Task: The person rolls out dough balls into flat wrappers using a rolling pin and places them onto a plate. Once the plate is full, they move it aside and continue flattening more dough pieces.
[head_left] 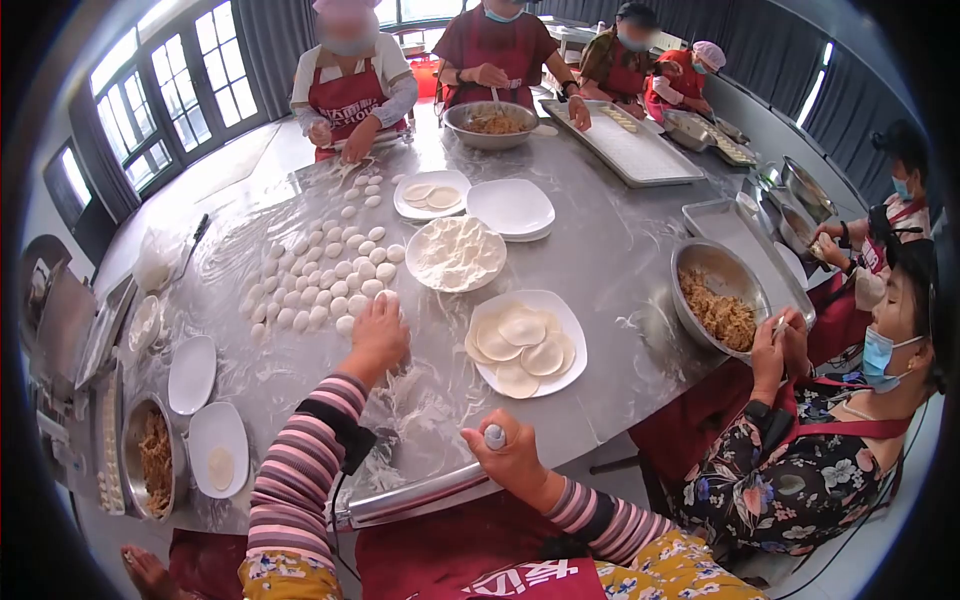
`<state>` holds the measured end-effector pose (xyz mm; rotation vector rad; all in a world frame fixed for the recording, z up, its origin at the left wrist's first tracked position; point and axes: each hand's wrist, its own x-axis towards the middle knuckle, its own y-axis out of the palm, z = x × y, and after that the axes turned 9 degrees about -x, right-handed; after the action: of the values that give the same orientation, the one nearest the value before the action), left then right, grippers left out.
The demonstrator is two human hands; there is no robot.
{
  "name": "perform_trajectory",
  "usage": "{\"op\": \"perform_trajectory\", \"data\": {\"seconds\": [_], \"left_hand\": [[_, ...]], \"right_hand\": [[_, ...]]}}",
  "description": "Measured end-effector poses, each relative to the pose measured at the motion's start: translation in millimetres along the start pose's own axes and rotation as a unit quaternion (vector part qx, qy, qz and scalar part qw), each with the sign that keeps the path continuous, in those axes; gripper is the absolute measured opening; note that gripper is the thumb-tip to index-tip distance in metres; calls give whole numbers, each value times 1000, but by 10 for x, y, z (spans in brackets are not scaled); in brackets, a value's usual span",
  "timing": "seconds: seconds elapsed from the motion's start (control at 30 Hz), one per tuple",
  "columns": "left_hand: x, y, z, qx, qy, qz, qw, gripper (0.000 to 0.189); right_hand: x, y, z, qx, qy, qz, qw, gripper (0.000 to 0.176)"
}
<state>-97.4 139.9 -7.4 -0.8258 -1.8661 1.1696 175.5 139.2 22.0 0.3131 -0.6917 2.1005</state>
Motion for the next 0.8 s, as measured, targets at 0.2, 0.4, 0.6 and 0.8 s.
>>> {"op": "perform_trajectory", "data": {"seconds": [0.2, 0.4, 0.6, 0.8], "left_hand": [[-517, -30, 95, -11, 79, 45, 996, 42], [-1023, -529, -299, -70, 99, 163, 979, 36], [-1164, -663, -215, -223, -63, 272, 934, 20], [-1431, -539, 1, -335, -139, 213, 907, 18]], "right_hand": [[59, 87, -46, 1, -9, -10, 1000, 21], [15, 44, 31, -1, -1, -17, 1000, 21], [8, 71, -31, -42, -12, -17, 999, 21], [564, 416, 41, -65, -91, -33, 993, 21]]}}
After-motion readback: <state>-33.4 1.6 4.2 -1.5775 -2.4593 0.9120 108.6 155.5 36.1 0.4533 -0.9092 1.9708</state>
